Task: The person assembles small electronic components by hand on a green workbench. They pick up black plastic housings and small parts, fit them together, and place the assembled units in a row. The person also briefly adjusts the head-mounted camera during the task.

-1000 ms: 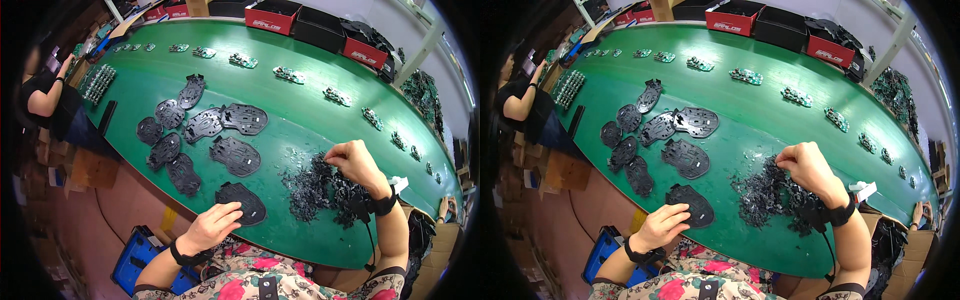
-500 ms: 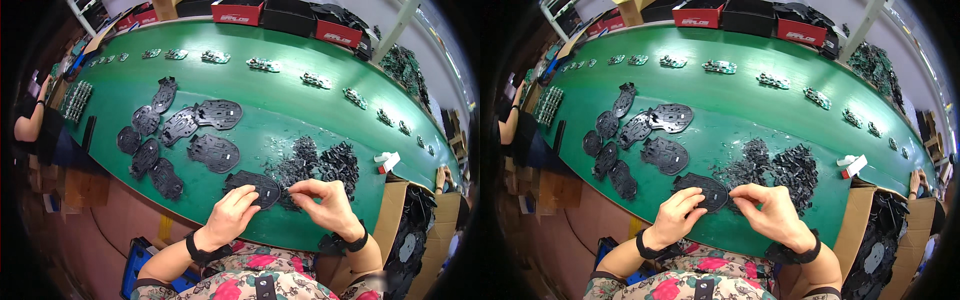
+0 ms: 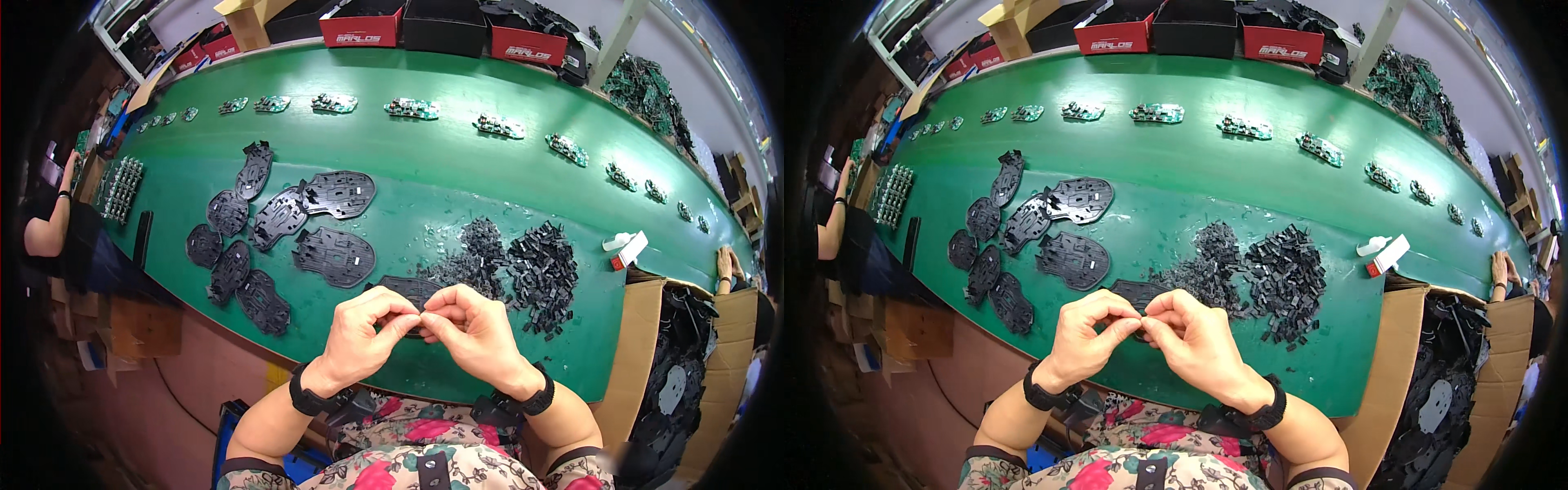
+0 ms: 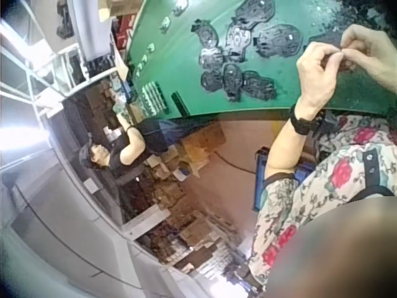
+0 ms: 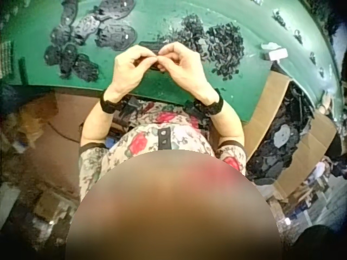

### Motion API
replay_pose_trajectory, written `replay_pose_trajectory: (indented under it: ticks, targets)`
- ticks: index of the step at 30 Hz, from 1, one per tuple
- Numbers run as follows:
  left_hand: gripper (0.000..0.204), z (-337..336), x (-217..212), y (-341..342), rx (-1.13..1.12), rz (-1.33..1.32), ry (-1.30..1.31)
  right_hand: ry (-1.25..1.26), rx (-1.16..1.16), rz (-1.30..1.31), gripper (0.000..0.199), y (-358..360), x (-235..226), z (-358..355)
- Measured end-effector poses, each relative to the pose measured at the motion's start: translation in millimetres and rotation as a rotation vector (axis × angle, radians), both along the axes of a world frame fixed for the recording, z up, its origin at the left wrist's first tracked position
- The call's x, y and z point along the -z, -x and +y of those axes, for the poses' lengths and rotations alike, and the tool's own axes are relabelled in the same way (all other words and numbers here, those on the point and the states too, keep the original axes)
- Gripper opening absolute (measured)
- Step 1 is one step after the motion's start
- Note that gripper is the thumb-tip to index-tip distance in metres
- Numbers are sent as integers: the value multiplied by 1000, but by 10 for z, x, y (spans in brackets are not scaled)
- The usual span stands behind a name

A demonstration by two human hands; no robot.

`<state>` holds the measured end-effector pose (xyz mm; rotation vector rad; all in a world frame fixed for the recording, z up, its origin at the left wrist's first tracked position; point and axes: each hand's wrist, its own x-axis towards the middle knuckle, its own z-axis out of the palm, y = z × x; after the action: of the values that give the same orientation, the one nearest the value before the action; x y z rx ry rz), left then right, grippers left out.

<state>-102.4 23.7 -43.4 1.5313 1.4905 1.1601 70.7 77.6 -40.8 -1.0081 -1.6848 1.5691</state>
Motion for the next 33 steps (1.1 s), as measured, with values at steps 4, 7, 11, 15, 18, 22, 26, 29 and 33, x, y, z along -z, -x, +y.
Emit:
replay_pose_trajectory:
  ticks: [4, 7, 11, 15, 18, 22, 26, 29, 33]
  targets:
    - [6, 88, 103, 80, -72, 274, -206, -834, -117, -330, 19, -53, 105, -10]
    - [6, 60, 138, 148, -67, 291, -161, -942, -351, -543, 31, -128, 104, -55]
    - [6, -118, 143, 271, -88, 256, 10, -980, -507, -563, 46, -110, 95, -109]
    - [5, -51, 78, 263, -137, 286, -141, -949, -563, -458, 41, -19, 59, -137]
    - [9, 38, 86, 183, -125, 331, -139, -785, -464, -367, 30, 39, 86, -114]
    - [11, 79, 202, 148, -76, 401, -35, -703, -217, -270, 16, -33, 154, -10]
    - [10, 114, 197, 125, -95, 440, -13, -697, -129, -327, 14, -35, 149, 66]
    - [10, 111, 172, 80, -90, 455, 8, -710, -121, -352, 13, -22, 196, 91]
    - [11, 132, 168, 47, -84, 513, -10, -682, -118, -330, 13, -27, 238, 110]
